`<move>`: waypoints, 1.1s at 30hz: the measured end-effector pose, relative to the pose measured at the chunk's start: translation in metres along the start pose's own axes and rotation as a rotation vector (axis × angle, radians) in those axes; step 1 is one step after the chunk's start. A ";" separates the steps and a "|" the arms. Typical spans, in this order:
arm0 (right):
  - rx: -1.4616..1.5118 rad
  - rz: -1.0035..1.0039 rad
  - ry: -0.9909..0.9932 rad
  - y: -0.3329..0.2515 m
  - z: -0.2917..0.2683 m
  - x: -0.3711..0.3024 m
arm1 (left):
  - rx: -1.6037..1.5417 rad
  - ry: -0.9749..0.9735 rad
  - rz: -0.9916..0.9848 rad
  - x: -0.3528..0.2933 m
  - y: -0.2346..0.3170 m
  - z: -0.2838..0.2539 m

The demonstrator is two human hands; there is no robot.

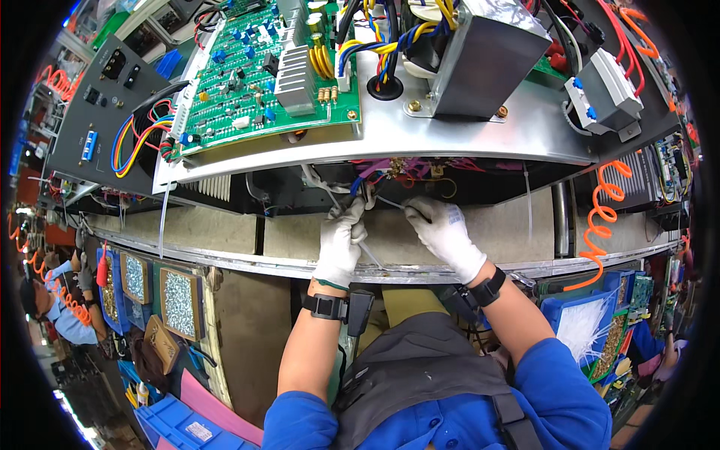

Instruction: The worker is assembling an electronic power inverter unit, connecting internal wiring, installing circuit boards, and mounting the front panel.

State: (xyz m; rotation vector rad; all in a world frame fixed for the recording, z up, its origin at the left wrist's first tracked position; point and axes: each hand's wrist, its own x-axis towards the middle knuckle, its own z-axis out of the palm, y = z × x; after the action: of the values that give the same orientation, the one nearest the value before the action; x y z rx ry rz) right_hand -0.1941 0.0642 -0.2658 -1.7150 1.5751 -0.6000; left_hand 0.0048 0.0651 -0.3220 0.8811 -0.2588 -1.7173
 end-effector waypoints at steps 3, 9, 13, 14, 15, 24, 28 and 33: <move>-0.062 -0.086 0.089 0.006 0.000 -0.010 | -0.021 -0.022 0.018 0.000 -0.002 -0.005; 0.021 -0.011 0.134 0.003 0.007 -0.006 | -0.019 -0.002 0.042 0.001 -0.005 -0.005; 0.140 0.021 0.124 -0.016 0.017 0.005 | -0.204 0.266 0.016 0.001 -0.013 0.023; 0.256 0.112 0.068 -0.023 0.017 0.007 | -0.205 0.266 0.017 0.002 -0.013 0.024; 0.226 -0.007 0.145 -0.019 0.021 0.008 | -0.276 0.254 -0.003 0.003 -0.014 0.025; 0.296 0.159 0.101 -0.018 0.001 -0.007 | -0.207 0.110 -0.025 -0.002 -0.011 0.017; 0.190 0.082 0.075 -0.017 0.016 0.010 | -0.246 0.056 -0.028 0.004 -0.012 0.011; 0.169 0.011 0.132 -0.012 0.045 0.038 | -0.461 -0.091 -0.184 0.006 -0.013 0.002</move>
State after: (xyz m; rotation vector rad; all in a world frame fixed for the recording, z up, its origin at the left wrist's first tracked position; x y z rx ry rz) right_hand -0.1472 0.0356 -0.2900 -1.5676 1.5747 -0.8311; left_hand -0.0071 0.0633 -0.3306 0.4989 0.1618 -1.8853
